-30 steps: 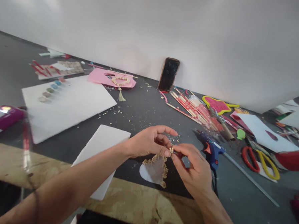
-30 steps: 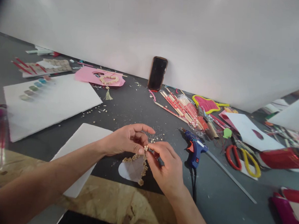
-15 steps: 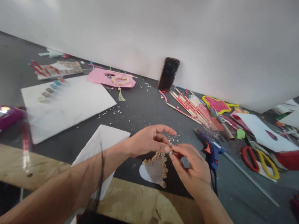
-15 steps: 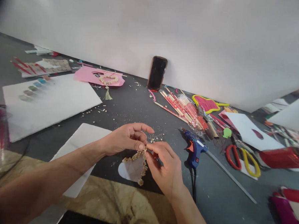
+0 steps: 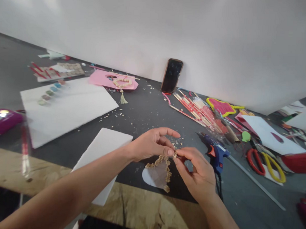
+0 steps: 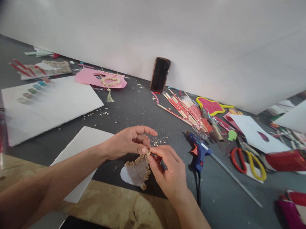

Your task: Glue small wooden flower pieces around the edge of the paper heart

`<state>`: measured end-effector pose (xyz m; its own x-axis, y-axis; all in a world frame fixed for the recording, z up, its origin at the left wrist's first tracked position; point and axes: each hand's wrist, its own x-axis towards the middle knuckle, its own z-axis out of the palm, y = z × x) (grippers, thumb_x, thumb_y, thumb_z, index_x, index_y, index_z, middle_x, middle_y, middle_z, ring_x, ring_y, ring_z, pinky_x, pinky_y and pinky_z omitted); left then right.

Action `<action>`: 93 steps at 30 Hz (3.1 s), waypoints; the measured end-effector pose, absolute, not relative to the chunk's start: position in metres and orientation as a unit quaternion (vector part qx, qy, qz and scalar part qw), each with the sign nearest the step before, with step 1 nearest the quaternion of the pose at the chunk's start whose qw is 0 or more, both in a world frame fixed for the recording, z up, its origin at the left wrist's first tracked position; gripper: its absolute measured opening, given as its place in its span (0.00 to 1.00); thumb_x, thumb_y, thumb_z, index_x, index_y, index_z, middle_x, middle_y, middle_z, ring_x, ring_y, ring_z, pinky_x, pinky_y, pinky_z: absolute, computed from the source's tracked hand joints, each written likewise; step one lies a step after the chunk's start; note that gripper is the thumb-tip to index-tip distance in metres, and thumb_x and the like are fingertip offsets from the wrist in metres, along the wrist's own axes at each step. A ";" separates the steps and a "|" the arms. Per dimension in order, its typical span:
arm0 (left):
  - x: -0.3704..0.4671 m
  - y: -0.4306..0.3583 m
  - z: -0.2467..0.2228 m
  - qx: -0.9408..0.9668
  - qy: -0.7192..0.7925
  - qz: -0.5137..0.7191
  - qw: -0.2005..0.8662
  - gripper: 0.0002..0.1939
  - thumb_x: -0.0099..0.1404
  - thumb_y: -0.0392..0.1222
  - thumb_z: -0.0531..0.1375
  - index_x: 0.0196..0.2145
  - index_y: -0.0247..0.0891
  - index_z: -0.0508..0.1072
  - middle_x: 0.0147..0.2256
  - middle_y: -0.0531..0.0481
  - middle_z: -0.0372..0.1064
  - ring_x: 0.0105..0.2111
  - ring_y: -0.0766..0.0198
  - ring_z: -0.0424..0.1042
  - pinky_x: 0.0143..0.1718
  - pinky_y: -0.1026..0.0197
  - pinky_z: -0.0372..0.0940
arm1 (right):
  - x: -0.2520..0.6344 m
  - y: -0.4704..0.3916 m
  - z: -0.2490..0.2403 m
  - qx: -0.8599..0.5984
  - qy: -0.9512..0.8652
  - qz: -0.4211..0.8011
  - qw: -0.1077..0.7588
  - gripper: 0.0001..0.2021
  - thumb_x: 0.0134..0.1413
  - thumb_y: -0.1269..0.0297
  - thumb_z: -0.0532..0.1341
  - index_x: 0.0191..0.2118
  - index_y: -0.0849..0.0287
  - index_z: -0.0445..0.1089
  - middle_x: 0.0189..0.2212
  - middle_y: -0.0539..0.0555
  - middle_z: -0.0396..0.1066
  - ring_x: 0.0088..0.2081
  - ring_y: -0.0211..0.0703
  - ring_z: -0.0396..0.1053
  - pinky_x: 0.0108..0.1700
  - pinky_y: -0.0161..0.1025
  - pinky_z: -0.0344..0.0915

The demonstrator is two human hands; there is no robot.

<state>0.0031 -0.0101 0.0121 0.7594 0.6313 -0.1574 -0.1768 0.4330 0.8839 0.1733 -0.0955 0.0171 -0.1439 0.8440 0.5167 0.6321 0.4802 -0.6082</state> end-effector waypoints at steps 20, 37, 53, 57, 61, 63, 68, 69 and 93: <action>0.004 -0.012 0.010 0.450 0.241 0.250 0.823 0.24 0.51 0.35 0.68 0.46 0.37 0.69 0.29 0.52 0.73 0.28 0.70 0.71 0.34 0.65 0.62 | 0.174 -0.095 0.018 -0.506 -0.741 0.120 0.425 0.08 0.54 0.73 0.60 0.40 0.56 0.69 0.33 0.51 0.70 0.28 0.34 0.68 0.33 0.34 0.67; 0.005 -0.012 0.012 0.470 0.239 0.268 0.807 0.26 0.51 0.33 0.68 0.47 0.37 0.67 0.27 0.54 0.71 0.27 0.70 0.69 0.33 0.64 0.61 | 0.175 -0.095 0.015 -0.491 -0.746 0.118 0.434 0.09 0.53 0.74 0.60 0.39 0.56 0.69 0.32 0.51 0.71 0.32 0.36 0.70 0.34 0.34 0.68; 0.005 -0.012 0.012 0.460 0.239 0.259 0.815 0.25 0.51 0.33 0.68 0.46 0.37 0.68 0.29 0.53 0.72 0.28 0.69 0.70 0.34 0.63 0.61 | 0.174 -0.095 0.017 -0.505 -0.744 0.110 0.424 0.08 0.54 0.74 0.60 0.40 0.56 0.68 0.33 0.51 0.70 0.30 0.34 0.67 0.34 0.33 0.66; 0.005 -0.012 0.013 0.467 0.238 0.260 0.811 0.25 0.51 0.33 0.67 0.47 0.37 0.67 0.29 0.53 0.71 0.28 0.69 0.70 0.33 0.64 0.61 | 0.174 -0.095 0.017 -0.517 -0.740 0.110 0.416 0.07 0.54 0.72 0.61 0.40 0.56 0.68 0.32 0.51 0.70 0.29 0.34 0.67 0.33 0.33 0.66; 0.005 -0.012 0.014 0.471 0.241 0.257 0.809 0.24 0.52 0.33 0.67 0.47 0.37 0.67 0.29 0.53 0.71 0.27 0.70 0.69 0.31 0.65 0.60 | 0.174 -0.095 0.019 -0.518 -0.738 0.118 0.416 0.07 0.54 0.71 0.60 0.39 0.56 0.69 0.32 0.50 0.70 0.28 0.34 0.68 0.32 0.34 0.67; 0.005 -0.012 0.014 0.473 0.242 0.258 0.807 0.24 0.52 0.33 0.67 0.47 0.37 0.67 0.28 0.53 0.71 0.27 0.70 0.69 0.31 0.65 0.60 | 0.175 -0.096 0.019 -0.517 -0.737 0.127 0.416 0.07 0.54 0.70 0.60 0.40 0.56 0.69 0.32 0.51 0.70 0.27 0.35 0.68 0.32 0.35 0.67; 0.004 -0.011 0.014 0.479 0.233 0.257 0.806 0.25 0.52 0.34 0.67 0.48 0.39 0.67 0.29 0.54 0.70 0.28 0.70 0.68 0.31 0.65 0.59 | 0.177 -0.097 0.018 -0.520 -0.731 0.137 0.420 0.08 0.57 0.70 0.57 0.42 0.57 0.68 0.34 0.53 0.71 0.33 0.39 0.70 0.35 0.37 0.68; 0.004 -0.011 0.014 0.479 0.233 0.255 0.807 0.25 0.52 0.34 0.67 0.48 0.39 0.67 0.29 0.54 0.70 0.28 0.70 0.68 0.31 0.65 0.59 | 0.177 -0.097 0.017 -0.522 -0.730 0.135 0.420 0.07 0.57 0.70 0.57 0.41 0.56 0.68 0.34 0.54 0.71 0.34 0.39 0.70 0.35 0.37 0.68; 0.005 -0.012 0.014 0.502 0.238 0.260 0.790 0.25 0.53 0.33 0.66 0.48 0.38 0.65 0.30 0.53 0.71 0.29 0.69 0.69 0.34 0.63 0.60 | 0.177 -0.098 0.018 -0.566 -0.693 0.128 0.428 0.03 0.58 0.66 0.57 0.35 0.55 0.68 0.30 0.51 0.70 0.30 0.38 0.69 0.31 0.34 0.66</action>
